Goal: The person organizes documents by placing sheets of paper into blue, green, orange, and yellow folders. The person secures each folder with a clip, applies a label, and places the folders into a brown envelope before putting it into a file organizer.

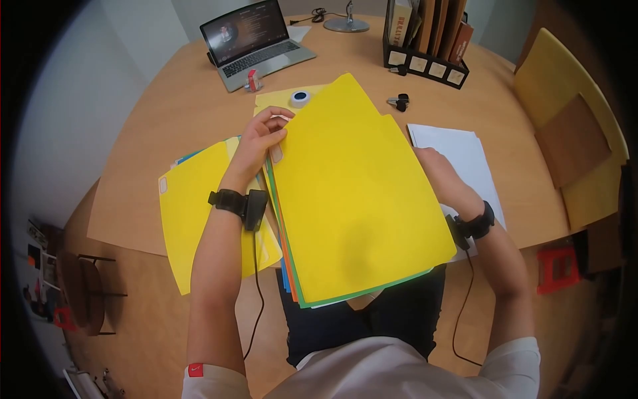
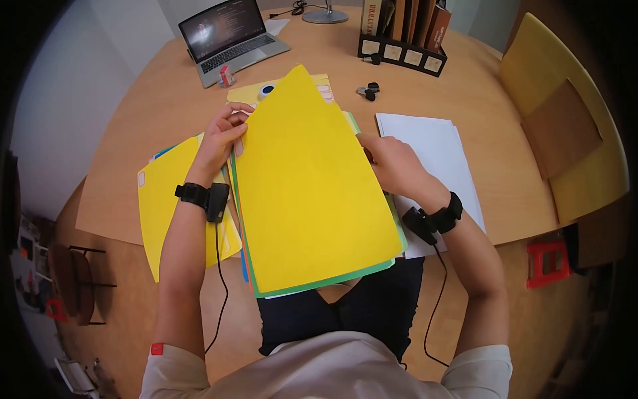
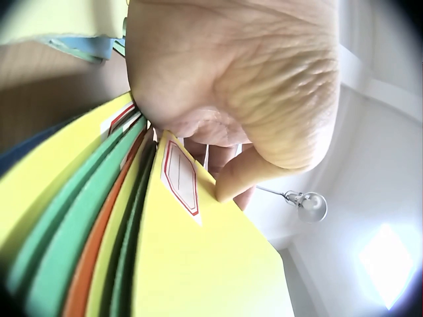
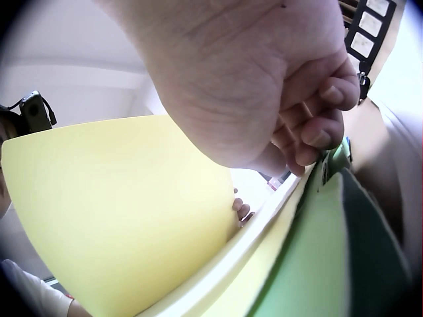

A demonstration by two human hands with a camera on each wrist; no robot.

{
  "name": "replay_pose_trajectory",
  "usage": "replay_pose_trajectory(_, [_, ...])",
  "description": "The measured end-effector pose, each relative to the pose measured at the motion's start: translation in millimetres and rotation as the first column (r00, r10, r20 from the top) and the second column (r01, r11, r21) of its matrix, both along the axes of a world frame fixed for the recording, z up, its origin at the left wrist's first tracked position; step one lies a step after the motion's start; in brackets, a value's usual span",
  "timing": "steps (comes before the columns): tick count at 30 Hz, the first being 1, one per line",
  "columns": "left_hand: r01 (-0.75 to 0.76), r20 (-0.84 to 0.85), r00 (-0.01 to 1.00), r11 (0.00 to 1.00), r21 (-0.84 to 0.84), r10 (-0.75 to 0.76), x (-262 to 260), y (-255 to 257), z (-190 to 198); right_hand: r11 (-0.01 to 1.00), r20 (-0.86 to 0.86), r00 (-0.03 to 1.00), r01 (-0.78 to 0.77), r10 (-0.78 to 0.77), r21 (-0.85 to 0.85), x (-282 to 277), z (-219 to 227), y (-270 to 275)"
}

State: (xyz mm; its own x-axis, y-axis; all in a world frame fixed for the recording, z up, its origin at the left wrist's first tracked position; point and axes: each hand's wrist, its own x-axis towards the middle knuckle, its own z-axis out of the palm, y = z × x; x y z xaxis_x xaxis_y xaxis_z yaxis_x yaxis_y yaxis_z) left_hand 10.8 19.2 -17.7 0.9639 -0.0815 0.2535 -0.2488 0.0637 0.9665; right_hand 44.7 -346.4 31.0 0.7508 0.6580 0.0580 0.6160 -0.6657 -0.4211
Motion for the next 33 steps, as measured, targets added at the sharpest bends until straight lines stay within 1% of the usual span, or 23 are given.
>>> replay_pose_trajectory(2, [-0.024, -0.002, 1.0, 0.992, 0.122, 0.025, -1, -2, 2, 0.999, -0.006, 1.0, 0.03, -0.03, 0.022, 5, -4, -2])
replay_pose_trajectory(5, [-0.122, -0.012, 0.992, 0.969, 0.214, 0.128, 0, -10, -2, 0.994, -0.038, 0.995, 0.097, -0.095, 0.048, 11, -4, -4])
replay_pose_trajectory(7, [-0.107, -0.03, 0.992, 0.94, 0.325, 0.124, -1, -7, 0, 0.989, -0.06, 0.989, 0.138, -0.135, 0.046, 16, -1, -6])
replay_pose_trajectory(8, [-0.099, -0.04, 0.992, 0.921, 0.378, 0.123, -1, -7, 1, 0.988, -0.038, 0.988, 0.149, -0.147, 0.052, 19, 0, -8])
replay_pose_trajectory(10, [-0.095, -0.068, 0.989, 0.919, 0.384, 0.13, -1, -8, 3, 0.984, 0.006, 0.986, 0.167, -0.168, 0.065, 30, -1, -11])
replay_pose_trajectory(11, [-0.093, -0.08, 0.988, 0.917, 0.387, 0.134, -1, -8, 3, 0.977, 0.024, 0.982, 0.183, -0.187, 0.113, 39, -7, -12])
replay_pose_trajectory(17, [-0.068, -0.048, 0.995, 0.936, 0.346, 0.09, 1, -5, -1, 0.942, 0.087, 0.954, 0.264, -0.286, 0.207, 86, -5, -8])
replay_pose_trajectory(20, [-0.066, -0.013, 0.997, 0.936, 0.345, 0.075, 0, -4, -1, 0.945, 0.106, 0.944, 0.298, -0.313, 0.131, 106, 0, -3])
replay_pose_trajectory(23, [-0.113, 0.0, 0.992, 0.908, 0.403, 0.124, -3, -6, 2, 0.976, 0.38, 0.9, 0.191, -0.215, 0.1, 140, -22, -3])
replay_pose_trajectory(26, [-0.113, -0.045, 0.989, 0.912, 0.395, 0.142, -2, -5, 0, 0.978, 0.387, 0.9, 0.208, -0.198, 0.017, 170, -41, 0])
replay_pose_trajectory(29, [-0.129, -0.013, 0.989, 0.905, 0.405, 0.146, -4, -5, 1, 0.976, 0.329, 0.921, 0.217, -0.209, 0.011, 184, -49, 6])
replay_pose_trajectory(32, [-0.119, -0.041, 0.988, 0.915, 0.386, 0.146, -6, -6, 3, 0.973, 0.218, 0.948, 0.229, -0.232, 0.039, 186, -51, 7])
replay_pose_trajectory(33, [-0.121, -0.046, 0.988, 0.916, 0.384, 0.149, -6, -5, 3, 0.974, 0.23, 0.947, 0.22, -0.226, 0.053, 186, -52, 7])
